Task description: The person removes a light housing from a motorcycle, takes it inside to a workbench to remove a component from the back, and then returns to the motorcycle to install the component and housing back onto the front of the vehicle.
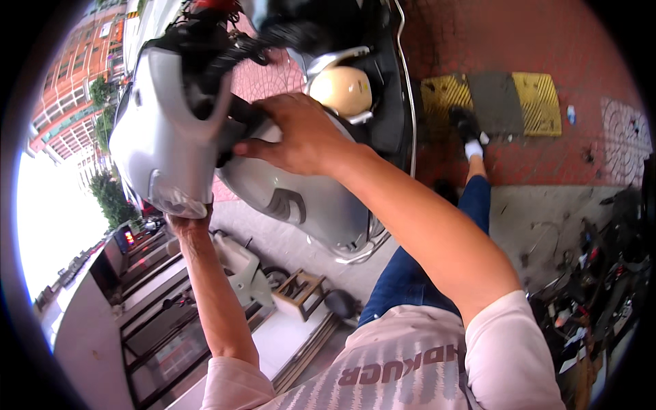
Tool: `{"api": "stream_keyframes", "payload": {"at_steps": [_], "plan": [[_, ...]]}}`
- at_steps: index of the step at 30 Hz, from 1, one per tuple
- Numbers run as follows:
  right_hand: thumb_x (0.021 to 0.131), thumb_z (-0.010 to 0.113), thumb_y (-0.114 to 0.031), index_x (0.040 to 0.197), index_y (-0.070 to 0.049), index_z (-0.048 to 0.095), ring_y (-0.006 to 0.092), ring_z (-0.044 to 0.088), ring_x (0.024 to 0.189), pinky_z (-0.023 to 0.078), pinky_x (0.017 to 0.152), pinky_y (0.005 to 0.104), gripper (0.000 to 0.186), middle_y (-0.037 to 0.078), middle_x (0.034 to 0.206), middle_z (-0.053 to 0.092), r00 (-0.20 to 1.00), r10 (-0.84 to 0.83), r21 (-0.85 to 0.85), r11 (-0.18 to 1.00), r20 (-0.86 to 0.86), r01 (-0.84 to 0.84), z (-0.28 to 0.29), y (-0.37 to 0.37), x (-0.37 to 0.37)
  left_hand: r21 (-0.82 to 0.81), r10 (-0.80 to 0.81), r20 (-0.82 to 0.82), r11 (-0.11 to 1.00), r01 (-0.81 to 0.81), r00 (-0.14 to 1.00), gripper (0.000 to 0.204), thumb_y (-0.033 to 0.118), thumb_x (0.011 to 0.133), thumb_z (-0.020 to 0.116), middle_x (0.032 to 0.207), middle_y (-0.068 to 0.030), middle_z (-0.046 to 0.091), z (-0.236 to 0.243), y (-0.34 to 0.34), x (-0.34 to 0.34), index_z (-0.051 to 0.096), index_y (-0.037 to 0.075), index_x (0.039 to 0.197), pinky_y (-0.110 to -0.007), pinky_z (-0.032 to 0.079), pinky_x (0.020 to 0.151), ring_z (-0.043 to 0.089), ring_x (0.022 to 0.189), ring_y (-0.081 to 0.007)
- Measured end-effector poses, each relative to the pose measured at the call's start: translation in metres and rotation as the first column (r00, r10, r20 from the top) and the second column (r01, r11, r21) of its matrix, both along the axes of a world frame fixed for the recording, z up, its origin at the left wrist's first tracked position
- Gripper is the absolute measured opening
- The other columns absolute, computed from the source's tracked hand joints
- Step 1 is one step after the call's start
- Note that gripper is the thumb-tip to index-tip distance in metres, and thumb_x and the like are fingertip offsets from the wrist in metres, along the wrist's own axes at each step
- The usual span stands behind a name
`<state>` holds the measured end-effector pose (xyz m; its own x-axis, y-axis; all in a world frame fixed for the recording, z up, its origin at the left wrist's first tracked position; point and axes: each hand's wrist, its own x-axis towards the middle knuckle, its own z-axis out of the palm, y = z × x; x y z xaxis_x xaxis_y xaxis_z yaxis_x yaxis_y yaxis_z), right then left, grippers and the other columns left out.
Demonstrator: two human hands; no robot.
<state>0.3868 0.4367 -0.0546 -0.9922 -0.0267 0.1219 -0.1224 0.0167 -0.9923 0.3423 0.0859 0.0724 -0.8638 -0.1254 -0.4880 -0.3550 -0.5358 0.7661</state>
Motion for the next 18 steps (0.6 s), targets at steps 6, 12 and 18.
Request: {"api": "stream_keyframes", "payload": {"at_steps": [6,12,18], "plan": [[0.101,0.065,-0.011,0.112,0.002,0.070,0.0172,0.070,0.091,0.055,0.083,0.0321,0.018,0.013,0.098,0.075,0.835,-0.486,-0.134,0.838,0.260,0.529,0.017,0.081,0.033,0.009,0.062,-0.030,0.998,-0.062,0.998,0.059,0.057,0.103,0.056,0.140,-0.0098,0.064,-0.005,0.007,0.014,0.062,0.014,0.142,-0.057,0.048,0.114,0.059,0.130,-0.0358],[0.093,0.078,-0.029,0.121,-0.003,0.070,0.0315,0.065,0.112,0.051,0.099,0.0447,0.038,0.016,0.124,0.068,0.807,-0.306,0.478,0.679,-0.505,0.557,0.160,0.156,-0.028,-0.057,0.218,-0.063,0.974,-0.221,0.974,0.075,0.071,0.104,0.044,0.157,-0.0083,0.051,0.003,0.041,0.013,0.048,0.017,0.157,-0.060,0.044,0.116,0.048,0.143,-0.0354],[0.082,0.069,-0.079,0.141,0.005,0.059,0.0358,0.067,0.112,0.051,0.098,0.0475,0.104,0.022,0.115,0.070,0.932,0.361,0.908,0.401,-0.034,-0.122,0.195,0.124,-0.103,-0.048,0.301,-0.034,0.952,-0.302,0.953,0.076,0.069,0.105,0.047,0.160,-0.0076,0.050,0.015,0.064,0.006,0.046,0.016,0.159,-0.052,0.042,0.120,0.050,0.143,-0.0318]]}}
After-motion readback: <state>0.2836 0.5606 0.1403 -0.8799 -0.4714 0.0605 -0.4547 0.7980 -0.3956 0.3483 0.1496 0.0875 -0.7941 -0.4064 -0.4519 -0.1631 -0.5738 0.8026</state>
